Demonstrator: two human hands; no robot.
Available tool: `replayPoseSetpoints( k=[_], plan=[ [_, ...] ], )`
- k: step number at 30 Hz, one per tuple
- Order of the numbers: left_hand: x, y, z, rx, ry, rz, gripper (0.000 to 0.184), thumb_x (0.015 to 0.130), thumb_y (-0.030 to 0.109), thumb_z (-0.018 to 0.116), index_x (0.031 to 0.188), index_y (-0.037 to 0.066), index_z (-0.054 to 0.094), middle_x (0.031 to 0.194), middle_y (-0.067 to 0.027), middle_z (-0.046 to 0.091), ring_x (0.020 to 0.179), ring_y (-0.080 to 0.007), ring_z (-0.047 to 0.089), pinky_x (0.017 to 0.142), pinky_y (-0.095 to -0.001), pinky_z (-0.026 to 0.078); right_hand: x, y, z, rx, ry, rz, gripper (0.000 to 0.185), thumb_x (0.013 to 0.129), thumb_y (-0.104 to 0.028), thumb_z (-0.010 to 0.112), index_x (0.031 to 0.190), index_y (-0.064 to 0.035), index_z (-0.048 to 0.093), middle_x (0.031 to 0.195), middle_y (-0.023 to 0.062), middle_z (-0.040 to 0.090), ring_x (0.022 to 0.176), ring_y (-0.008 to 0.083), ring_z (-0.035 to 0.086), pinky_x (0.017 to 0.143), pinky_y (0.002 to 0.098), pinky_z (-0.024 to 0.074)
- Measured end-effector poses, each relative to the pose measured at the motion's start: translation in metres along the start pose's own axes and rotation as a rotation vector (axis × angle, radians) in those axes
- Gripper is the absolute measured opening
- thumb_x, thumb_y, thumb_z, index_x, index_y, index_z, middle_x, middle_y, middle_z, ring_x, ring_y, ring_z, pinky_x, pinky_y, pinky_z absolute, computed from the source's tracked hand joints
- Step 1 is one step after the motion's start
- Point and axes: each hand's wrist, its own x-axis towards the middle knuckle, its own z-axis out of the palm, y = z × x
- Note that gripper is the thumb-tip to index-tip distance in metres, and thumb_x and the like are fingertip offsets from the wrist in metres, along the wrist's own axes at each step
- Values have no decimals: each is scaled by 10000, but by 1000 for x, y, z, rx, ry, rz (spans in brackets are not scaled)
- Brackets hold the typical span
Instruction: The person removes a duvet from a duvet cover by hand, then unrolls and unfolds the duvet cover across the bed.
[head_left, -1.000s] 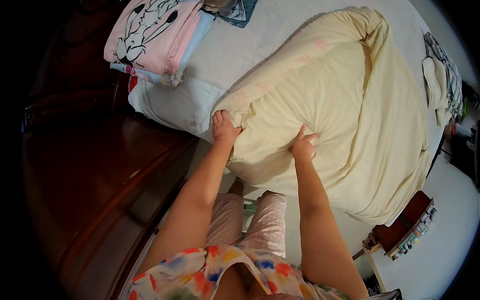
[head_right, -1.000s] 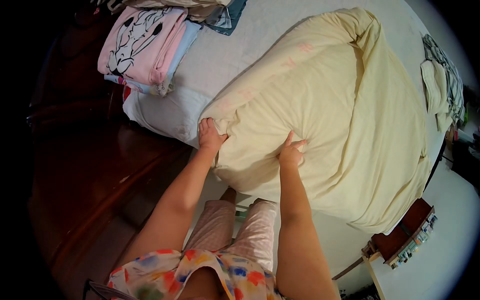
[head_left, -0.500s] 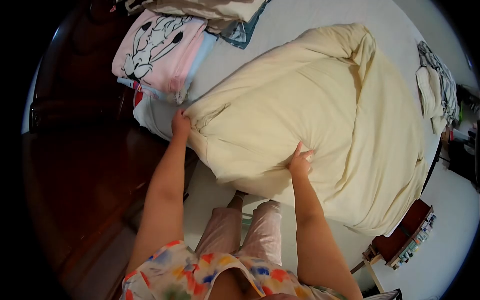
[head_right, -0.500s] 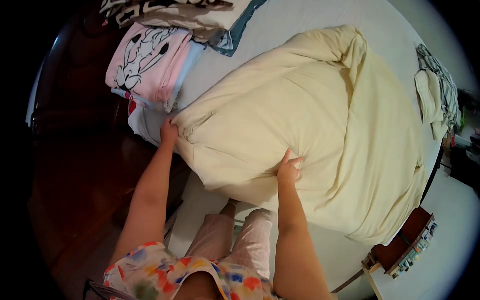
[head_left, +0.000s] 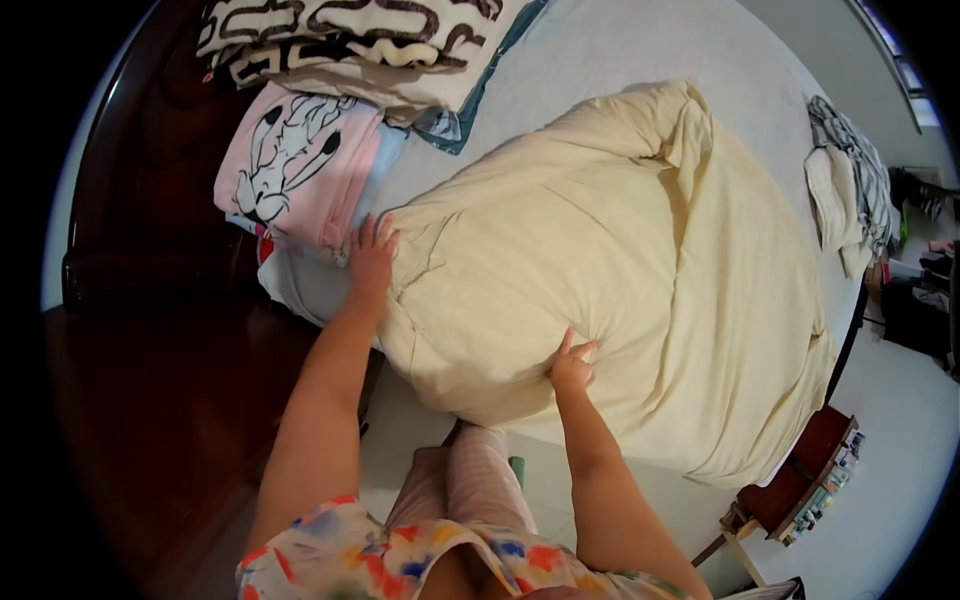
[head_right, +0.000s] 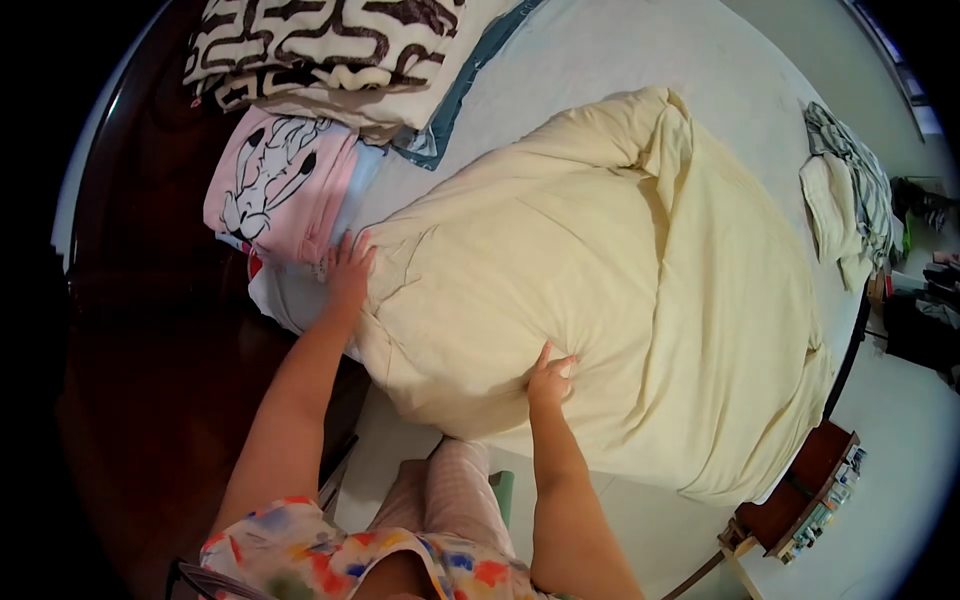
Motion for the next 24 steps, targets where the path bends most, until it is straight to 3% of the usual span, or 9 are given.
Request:
replayPoseSetpoints(
  k=[4, 6, 8, 10, 11, 14, 16, 21, 24],
  plan=[
    [10, 12, -17, -209, 3, -99, 463, 889, 177, 472, 1351, 143, 469, 1545, -51, 180, 1403, -282, 202, 1118, -480, 208, -5, 5, -23, 206, -136, 17, 1109, 757, -337, 719, 1497, -135, -82, 1435, 396, 188, 1081, 451, 575, 856, 436, 511],
    [14, 44, -4, -652, 103, -160, 490, 874, 138, 471, 1363, 141, 462, 1535, -114, 188, 1394, -309, 214, 1116, -477, 211, -8, 18, -53, 87, -207, -151, 909, 812, -358, 654, 1494, -146, 92, 1331, 394, 352, 993, 419, 614, 802, 439, 516],
    [15, 72, -17, -309, -65, 118, 579, 847, 81, 488, 1413, 167, 400, 1523, -141, 193, 1388, -334, 205, 1127, -443, 199, 12, 35, -75, 173, -199, -277, 712, 841, -362, 616, 1430, -133, 289, 1214, 350, 495, 947, 395, 630, 782, 437, 515],
    [22, 95, -29, -358, -173, 75, 641, 840, 84, 525, 1438, 234, 351, 1526, -154, 190, 1396, -334, 195, 1132, -431, 195, 63, 55, -85, 466, -107, -366, 534, 843, -350, 604, 1305, -98, 508, 1085, 266, 617, 943, 377, 624, 799, 430, 509],
    [32, 104, -34, -381, -229, 54, 676, 837, 85, 543, 1451, 268, 327, 1527, -160, 189, 1400, -334, 191, 1135, -426, 193, 77, 62, -103, 711, 82, -332, 364, 861, -341, 579, 1075, -55, 644, 992, 181, 663, 937, 383, 612, 814, 436, 500],
    [65, 118, -63, -440, -505, -43, 750, 821, 124, 560, 1473, 336, 254, 1524, -195, 182, 1404, -362, 176, 1147, -426, 158, 129, 54, -198, 976, 486, -271, 288, 881, -217, 602, 1104, -36, 623, 993, 152, 677, 897, 300, 655, 786, 376, 515],
    [79, 120, -43, -414, -615, 20, 754, 814, 171, 576, 1474, 337, 252, 1526, -209, 166, 1403, -380, 174, 1147, -439, 149, 172, 41, -249, 1579, 244, -244, 373, 896, -233, 610, 1205, -30, 560, 906, 64, 655, 784, 136, 618, 676, 262, 492],
    [99, 125, -28, -392, -759, 60, 950, 703, 389, 731, 1486, 363, 194, 1539, -225, 99, 1400, -412, 168, 1130, -465, 189, 227, -17, -380, 1938, -39, 172, 596, 846, -332, 657, 1331, -91, 408, 1186, 88, 536, 1022, 222, 525, 820, 394, 437],
    [90, 126, 0, -343, -681, 104, 960, 698, 425, 733, 1486, 371, 186, 1534, -246, 92, 1395, -425, 168, 1121, -485, 202, 346, -68, -383, 1906, 233, -104, 566, 819, -288, 678, 1310, -151, 431, 1196, 87, 537, 1033, 238, 511, 811, 423, 423]
  ],
)
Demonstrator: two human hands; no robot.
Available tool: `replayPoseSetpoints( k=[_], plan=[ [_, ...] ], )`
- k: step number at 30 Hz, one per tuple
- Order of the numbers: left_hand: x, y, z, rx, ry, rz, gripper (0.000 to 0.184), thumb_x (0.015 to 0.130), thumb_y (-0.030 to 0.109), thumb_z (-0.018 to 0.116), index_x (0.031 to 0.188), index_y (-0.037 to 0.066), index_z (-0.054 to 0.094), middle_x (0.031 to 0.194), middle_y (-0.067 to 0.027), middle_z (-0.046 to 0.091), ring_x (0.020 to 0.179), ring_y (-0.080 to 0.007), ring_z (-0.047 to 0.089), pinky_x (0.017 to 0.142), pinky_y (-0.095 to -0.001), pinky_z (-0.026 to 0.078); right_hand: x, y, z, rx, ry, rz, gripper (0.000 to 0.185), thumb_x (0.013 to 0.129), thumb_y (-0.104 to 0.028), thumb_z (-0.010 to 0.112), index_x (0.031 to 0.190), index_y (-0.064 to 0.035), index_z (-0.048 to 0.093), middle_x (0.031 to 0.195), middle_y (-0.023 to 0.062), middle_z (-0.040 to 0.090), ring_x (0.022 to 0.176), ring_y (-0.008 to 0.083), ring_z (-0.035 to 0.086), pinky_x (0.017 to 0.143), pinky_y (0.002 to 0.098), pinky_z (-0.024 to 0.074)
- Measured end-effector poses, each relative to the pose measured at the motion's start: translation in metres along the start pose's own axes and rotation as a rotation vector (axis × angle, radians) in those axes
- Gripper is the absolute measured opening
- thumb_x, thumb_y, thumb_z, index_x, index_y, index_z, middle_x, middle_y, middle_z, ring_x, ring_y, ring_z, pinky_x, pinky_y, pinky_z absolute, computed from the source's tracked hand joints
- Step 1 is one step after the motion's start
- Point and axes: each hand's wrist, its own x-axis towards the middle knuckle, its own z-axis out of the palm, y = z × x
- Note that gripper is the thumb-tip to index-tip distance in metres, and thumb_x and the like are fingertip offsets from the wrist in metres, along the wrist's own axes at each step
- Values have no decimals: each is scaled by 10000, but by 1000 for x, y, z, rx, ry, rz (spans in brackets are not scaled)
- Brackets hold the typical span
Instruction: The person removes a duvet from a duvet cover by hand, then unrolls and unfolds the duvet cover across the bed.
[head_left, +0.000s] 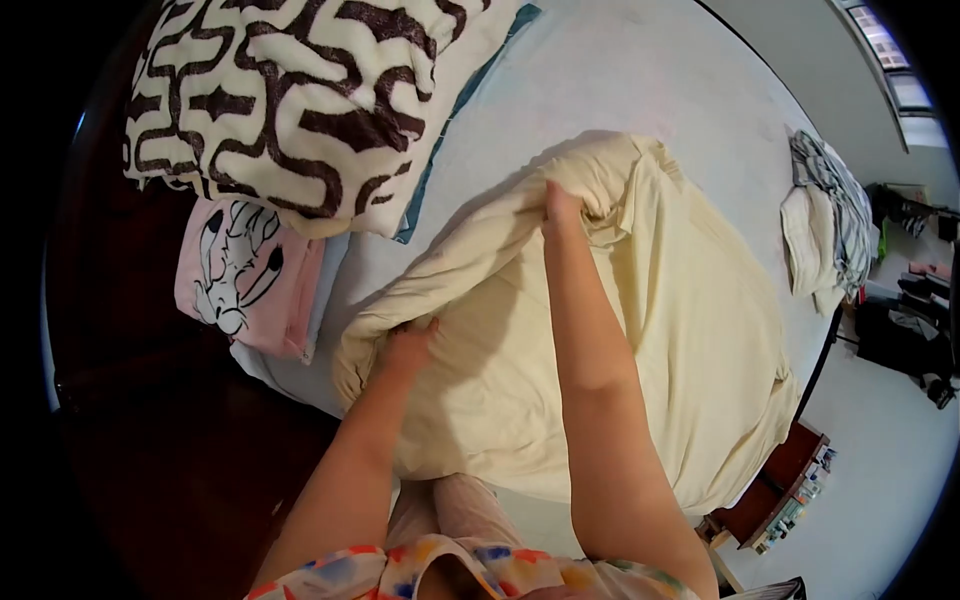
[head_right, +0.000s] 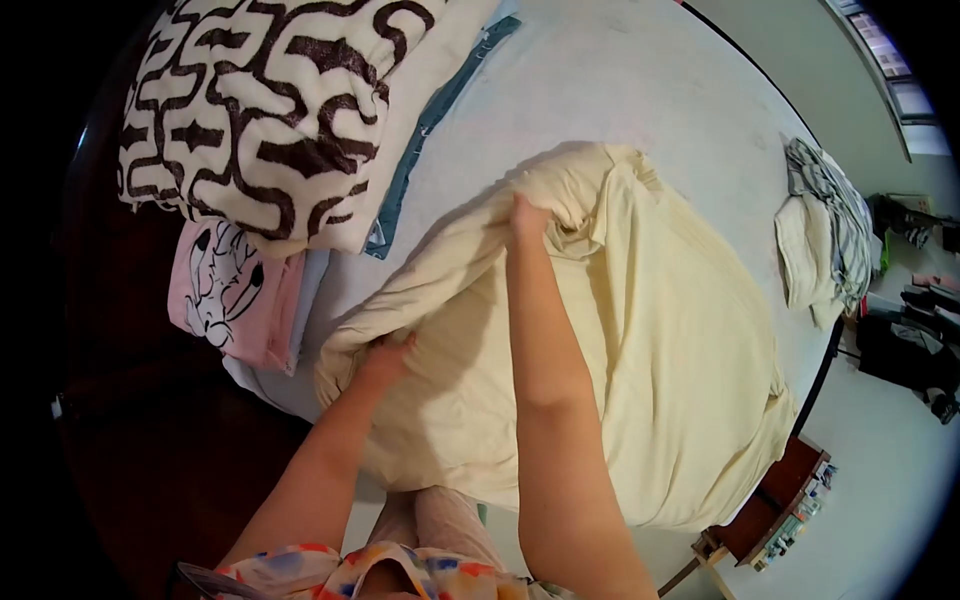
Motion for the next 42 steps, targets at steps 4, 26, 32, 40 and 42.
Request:
replayPoseSetpoints(
  k=[4, 26, 32, 40, 42],
  plan=[
    [12, -7, 7, 0, 10, 18, 869, 729, 384, 678, 1475, 364, 231, 1526, -247, 119, 1391, -434, 168, 1115, -509, 197, 16, -33, 94, -253, -60, -201, 474, 811, -200, 663, 1243, -93, 502, 1185, 130, 570, 1079, 255, 537, 838, 407, 438],
    [-1, 3, -7, -117, 24, 15, 898, 701, 419, 726, 1470, 334, 271, 1525, -250, 95, 1396, -443, 117, 1113, -526, 167, -33, -108, -104, -1444, 6, -1090, 152, 866, -251, 524, 918, -142, 616, 950, 33, 637, 1015, 245, 568, 896, 469, 383],
    [-2, 3, -1, -61, 68, -6, 827, 720, 369, 705, 1449, 351, 315, 1515, -218, 172, 1392, -427, 154, 1108, -532, 173, -26, -104, -102, -1662, -72, -1158, 143, 837, -252, 547, 867, -157, 649, 947, 23, 636, 993, 234, 568, 940, 483, 352],
    [7, 1, 8, -53, 42, 5, 931, 673, 454, 744, 1466, 369, 263, 1531, -246, 76, 1401, -436, 108, 1108, -531, 181, 3, -84, -139, -1416, 132, -337, 313, 822, -252, 559, 1050, -46, 497, 1060, 239, 601, 1013, 398, 560, 802, 493, 477],
    [9, -1, 14, -32, 86, 20, 931, 671, 466, 741, 1465, 366, 266, 1531, -248, 75, 1400, -438, 115, 1109, -529, 180, 14, -79, -129, -1186, 247, -404, 489, 787, -277, 635, 1181, -50, 455, 1180, 221, 564, 1101, 392, 541, 886, 478, 460]
  ],
)
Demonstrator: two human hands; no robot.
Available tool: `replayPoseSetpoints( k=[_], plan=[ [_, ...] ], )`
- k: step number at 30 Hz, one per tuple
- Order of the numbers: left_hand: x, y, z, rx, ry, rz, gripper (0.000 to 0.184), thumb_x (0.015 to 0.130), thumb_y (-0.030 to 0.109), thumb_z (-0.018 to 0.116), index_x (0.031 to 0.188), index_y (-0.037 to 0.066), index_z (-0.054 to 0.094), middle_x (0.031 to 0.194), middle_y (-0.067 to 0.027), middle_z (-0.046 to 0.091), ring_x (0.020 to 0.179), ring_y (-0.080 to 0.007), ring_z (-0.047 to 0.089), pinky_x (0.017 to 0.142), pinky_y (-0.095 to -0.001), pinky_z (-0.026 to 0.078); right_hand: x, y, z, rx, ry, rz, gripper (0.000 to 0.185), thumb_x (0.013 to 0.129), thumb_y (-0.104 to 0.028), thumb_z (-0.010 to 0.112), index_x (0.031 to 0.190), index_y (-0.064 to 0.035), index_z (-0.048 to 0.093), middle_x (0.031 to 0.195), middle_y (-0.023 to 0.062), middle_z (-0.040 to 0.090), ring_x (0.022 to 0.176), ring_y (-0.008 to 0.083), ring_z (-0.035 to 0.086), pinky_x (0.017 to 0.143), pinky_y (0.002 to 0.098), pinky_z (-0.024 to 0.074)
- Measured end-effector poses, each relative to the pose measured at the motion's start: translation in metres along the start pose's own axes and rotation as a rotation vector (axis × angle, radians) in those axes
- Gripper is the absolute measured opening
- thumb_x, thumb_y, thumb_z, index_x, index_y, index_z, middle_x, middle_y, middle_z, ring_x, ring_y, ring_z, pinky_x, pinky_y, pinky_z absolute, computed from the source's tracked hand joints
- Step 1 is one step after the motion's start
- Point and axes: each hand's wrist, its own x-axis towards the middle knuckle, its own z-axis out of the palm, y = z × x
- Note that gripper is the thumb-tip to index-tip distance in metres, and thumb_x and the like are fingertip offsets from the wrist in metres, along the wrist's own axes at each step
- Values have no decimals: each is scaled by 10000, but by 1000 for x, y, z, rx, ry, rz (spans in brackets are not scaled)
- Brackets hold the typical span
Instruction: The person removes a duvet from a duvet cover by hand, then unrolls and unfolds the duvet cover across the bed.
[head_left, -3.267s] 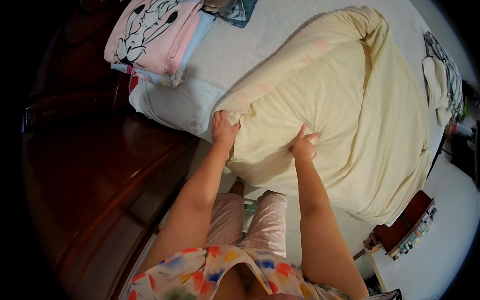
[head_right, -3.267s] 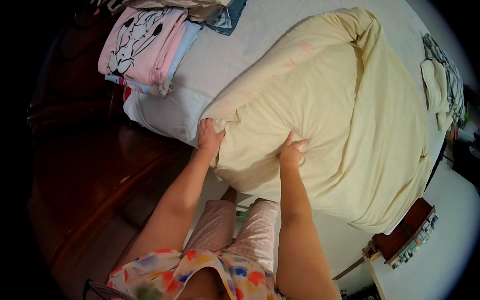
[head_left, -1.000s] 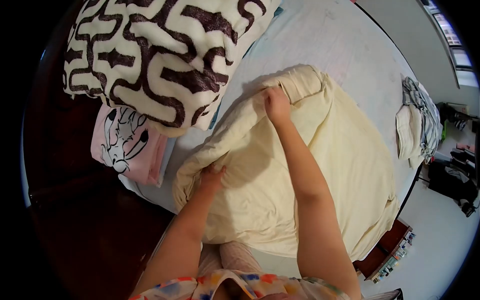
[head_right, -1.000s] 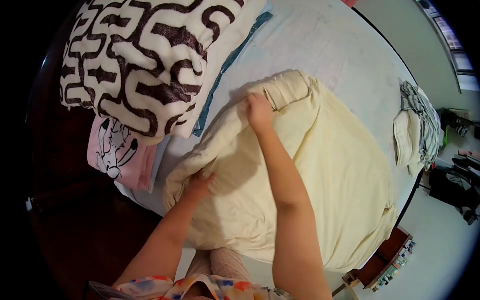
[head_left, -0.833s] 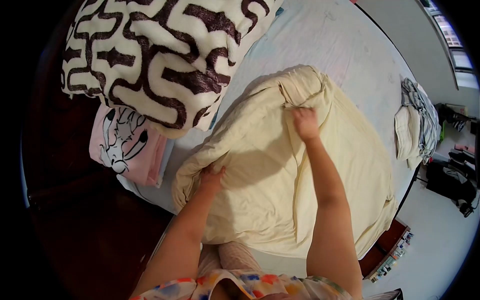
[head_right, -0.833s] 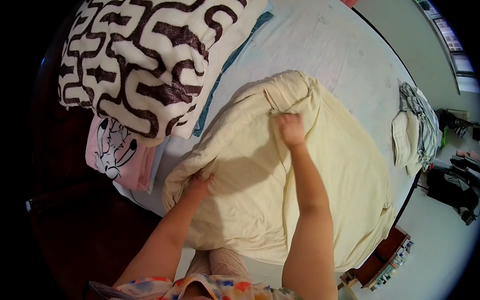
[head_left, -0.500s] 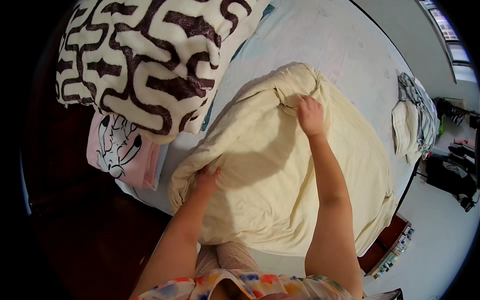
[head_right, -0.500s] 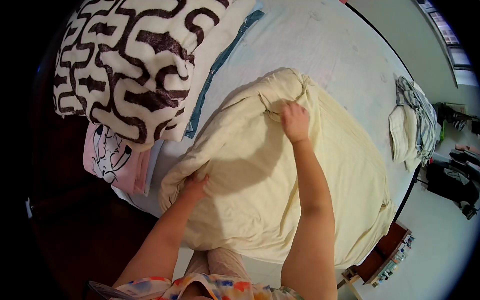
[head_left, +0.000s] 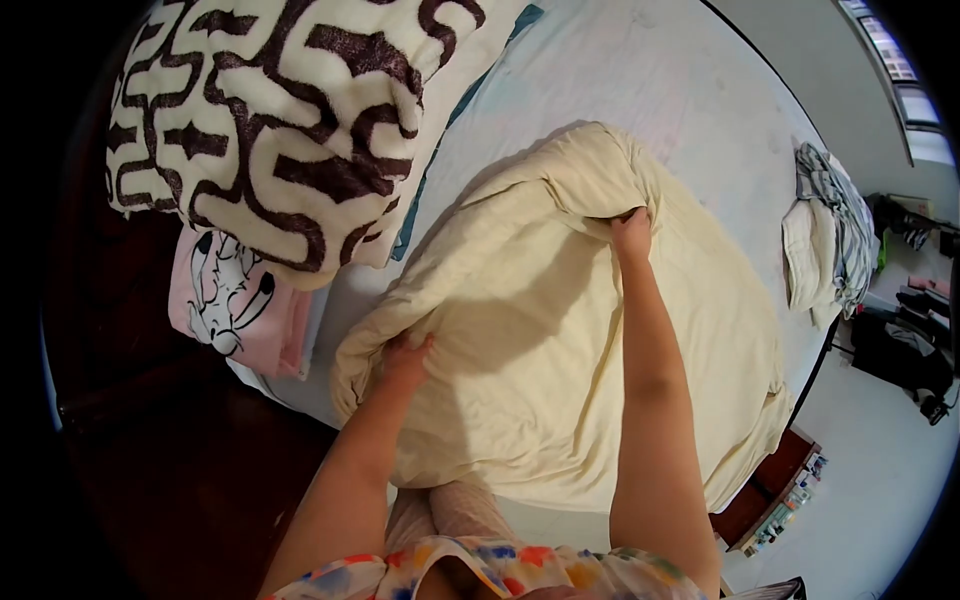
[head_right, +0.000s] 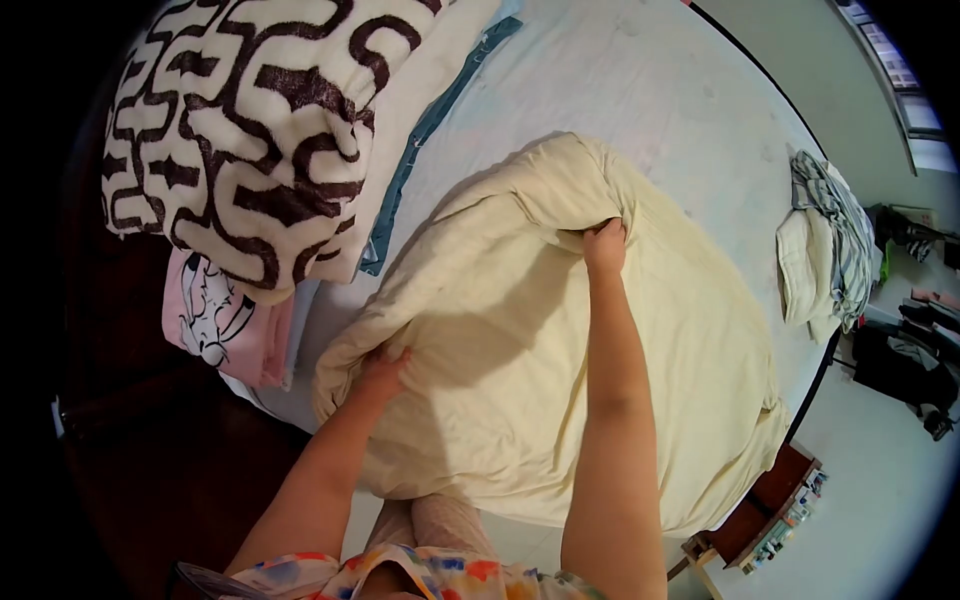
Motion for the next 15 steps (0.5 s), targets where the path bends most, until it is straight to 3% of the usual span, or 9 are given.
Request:
replayPoseSetpoints(
  k=[2, 4, 6, 7, 10, 11, 14, 15],
  plan=[
    [-4, 4, -14, -27, -59, -21, 932, 668, 480, 740, 1464, 364, 269, 1529, -250, 75, 1396, -443, 122, 1109, -529, 180, 19, 18, 44, 112, 139, 22, 631, 761, -315, 680, 1271, -66, 405, 1250, 199, 537, 1158, 384, 512, 942, 464, 432],
    [-1, 3, -13, -40, -65, -24, 934, 667, 489, 738, 1464, 362, 269, 1528, -252, 74, 1394, -447, 126, 1110, -528, 181, 25, 5, 42, 179, 116, 78, 735, 739, -352, 714, 1335, -89, 376, 1306, 174, 516, 1206, 373, 483, 988, 451, 404],
    [1, -3, -1, -42, -27, -16, 936, 668, 494, 737, 1465, 360, 266, 1528, -253, 72, 1393, -449, 128, 1110, -526, 181, 32, -20, 19, 196, -81, 167, 798, 720, -389, 735, 1374, -119, 367, 1348, 145, 500, 1248, 358, 452, 1025, 439, 375],
    [0, -3, 0, -19, -21, -28, 934, 669, 493, 736, 1465, 360, 266, 1527, -253, 72, 1393, -450, 127, 1111, -521, 184, 13, -57, -10, 171, -42, 112, 707, 737, -364, 719, 1341, -134, 433, 1289, 171, 549, 1192, 376, 500, 998, 463, 391],
    [-4, 7, -7, 29, -7, -36, 927, 674, 486, 731, 1466, 351, 269, 1523, -258, 87, 1390, -454, 134, 1111, -514, 196, 19, -72, -11, 294, -134, -110, 625, 766, -353, 688, 1319, -152, 478, 1195, 195, 607, 1117, 389, 553, 975, 493, 392],
    [-7, 8, -12, 35, -5, -35, 925, 675, 482, 730, 1467, 342, 271, 1519, -262, 101, 1387, -455, 144, 1109, -517, 201, 16, -76, -15, 207, -57, -159, 517, 806, -371, 634, 1241, -113, 527, 1064, 220, 649, 1020, 396, 597, 922, 512, 410],
    [-6, 5, -17, 82, 15, 5, 871, 694, 451, 715, 1454, 300, 319, 1491, -259, 211, 1368, -433, 222, 1087, -495, 265, -9, -104, -65, -157, 11, -220, 451, 829, -411, 594, 1130, -77, 559, 1007, 205, 664, 972, 367, 615, 914, 509, 396],
    [-5, 4, -16, 104, 23, 23, 845, 702, 438, 709, 1447, 283, 341, 1478, -256, 259, 1360, -421, 255, 1077, -483, 294, -16, -111, -85, -214, 48, -281, 412, 835, -446, 578, 985, -63, 596, 945, 176, 674, 908, 345, 627, 917, 499, 366]
  ],
)
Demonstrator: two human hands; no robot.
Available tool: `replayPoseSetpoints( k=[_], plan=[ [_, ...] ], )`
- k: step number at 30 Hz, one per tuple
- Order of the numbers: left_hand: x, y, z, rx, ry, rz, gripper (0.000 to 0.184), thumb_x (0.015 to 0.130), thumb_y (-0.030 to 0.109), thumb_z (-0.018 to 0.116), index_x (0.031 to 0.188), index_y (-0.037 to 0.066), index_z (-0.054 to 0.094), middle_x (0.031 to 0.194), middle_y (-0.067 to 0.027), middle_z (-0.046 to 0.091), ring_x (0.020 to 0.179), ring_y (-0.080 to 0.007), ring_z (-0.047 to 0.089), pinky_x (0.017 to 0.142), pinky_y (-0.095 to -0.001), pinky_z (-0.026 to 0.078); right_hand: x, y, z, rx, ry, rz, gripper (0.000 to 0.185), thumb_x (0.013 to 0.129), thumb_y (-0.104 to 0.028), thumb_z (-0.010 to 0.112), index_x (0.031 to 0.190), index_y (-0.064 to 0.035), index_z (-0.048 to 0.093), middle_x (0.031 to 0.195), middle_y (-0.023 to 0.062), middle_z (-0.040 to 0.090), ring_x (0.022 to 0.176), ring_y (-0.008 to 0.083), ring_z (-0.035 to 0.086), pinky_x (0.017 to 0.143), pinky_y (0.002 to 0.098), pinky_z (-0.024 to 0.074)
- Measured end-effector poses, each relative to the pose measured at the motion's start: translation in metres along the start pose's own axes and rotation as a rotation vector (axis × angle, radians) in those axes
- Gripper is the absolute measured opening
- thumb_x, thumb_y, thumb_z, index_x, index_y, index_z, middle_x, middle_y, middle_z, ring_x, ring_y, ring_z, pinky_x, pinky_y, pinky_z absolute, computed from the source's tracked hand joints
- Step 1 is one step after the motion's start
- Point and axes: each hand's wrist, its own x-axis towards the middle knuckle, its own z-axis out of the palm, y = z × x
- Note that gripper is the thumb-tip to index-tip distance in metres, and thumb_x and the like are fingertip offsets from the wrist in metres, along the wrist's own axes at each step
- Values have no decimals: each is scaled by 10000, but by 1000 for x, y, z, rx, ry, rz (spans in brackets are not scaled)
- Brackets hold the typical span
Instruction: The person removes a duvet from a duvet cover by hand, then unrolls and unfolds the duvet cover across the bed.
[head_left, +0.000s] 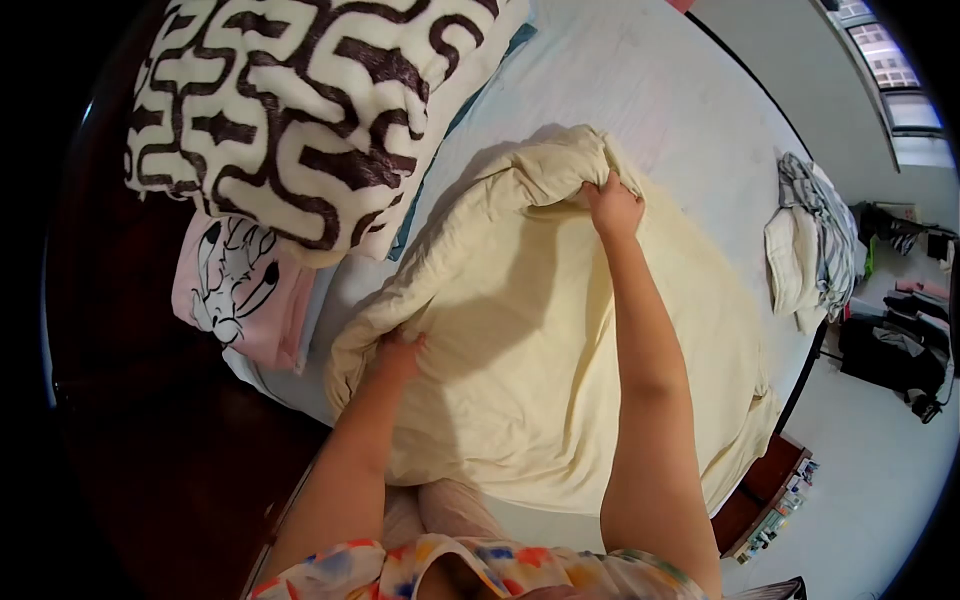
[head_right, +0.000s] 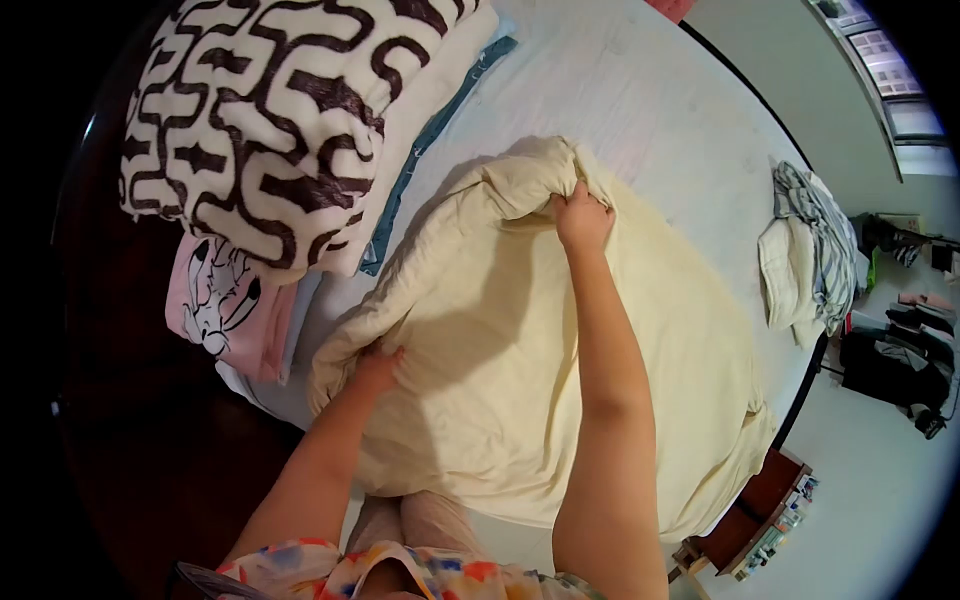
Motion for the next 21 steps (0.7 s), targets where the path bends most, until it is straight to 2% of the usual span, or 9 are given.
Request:
replayPoseSetpoints(
  k=[3, 6, 9, 11, 14, 15, 17, 18, 21],
  plan=[
    [2, -9, -6, -241, -28, 13, 489, 806, 207, 583, 1290, 260, 551, 1439, -185, 375, 1281, -350, 413, 1040, -462, 346, 2, 0, -64, -22, 12, 75, 400, 830, -462, 587, 915, -74, 633, 908, 138, 678, 921, 324, 614, 928, 495, 332],
    [14, -11, -19, -430, -57, 46, 311, 814, 165, 568, 1115, 150, 644, 1309, -155, 508, 1152, -329, 516, 951, -419, 422, 9, 14, -98, -59, 235, -19, 402, 837, -462, 595, 863, -63, 648, 905, 130, 661, 977, 292, 576, 904, 492, 334],
    [-10, 32, -111, -602, 396, 265, 251, 796, 169, 625, 1035, 92, 632, 1210, -133, 554, 1105, -345, 516, 906, -410, 439, 6, 11, -135, 95, 160, -106, 400, 825, -414, 655, 951, -34, 642, 913, 126, 642, 923, 318, 578, 842, 433, 401],
    [-27, 68, -186, -569, 893, 377, 393, 751, 188, 710, 1108, 80, 586, 1164, -130, 553, 1094, -344, 501, 928, -437, 418, -1, 1, -152, 308, 8, -141, 424, 821, -387, 687, 993, -4, 630, 895, 120, 635, 861, 285, 584, 787, 391, 438],
    [-54, 124, -289, -734, 1127, 404, 613, 705, 237, 775, 1223, 74, 492, 1237, -153, 506, 1166, -340, 448, 972, -448, 381, -19, -14, -162, 784, -167, -85, 442, 828, -340, 712, 982, 56, 590, 887, 107, 621, 761, 185, 538, 674, 343, 457],
    [-59, 139, -313, -775, 1184, 412, 659, 703, 260, 782, 1249, 70, 466, 1278, -165, 481, 1204, -339, 425, 987, -451, 366, -26, -22, -165, 834, -138, -101, 449, 832, -344, 709, 976, 62, 584, 890, 103, 620, 760, 162, 529, 670, 335, 461],
    [-65, 156, -351, -784, 1146, 460, 633, 712, 262, 780, 1235, 61, 485, 1240, -163, 523, 1176, -346, 466, 960, -441, 395, -42, -37, -171, 940, -73, -130, 462, 841, -351, 703, 966, 74, 572, 898, 94, 617, 758, 115, 510, 661, 321, 468],
    [-68, 160, -362, -787, 1122, 484, 620, 716, 262, 779, 1227, 57, 495, 1222, -163, 544, 1162, -349, 486, 947, -435, 410, -52, -46, -197, 1095, -369, -106, 483, 820, -344, 723, 1061, 42, 560, 910, 94, 613, 830, 139, 562, 697, 288, 489],
    [-42, 148, -362, -1108, 767, 500, 586, 730, 253, 770, 1216, 42, 519, 1084, -155, 619, 1039, -385, 565, 884, -425, 457, -79, -52, -231, 1076, -316, -171, 531, 791, -293, 757, 1164, 10, 530, 948, 104, 608, 916, 155, 573, 743, 273, 497]
  ],
)
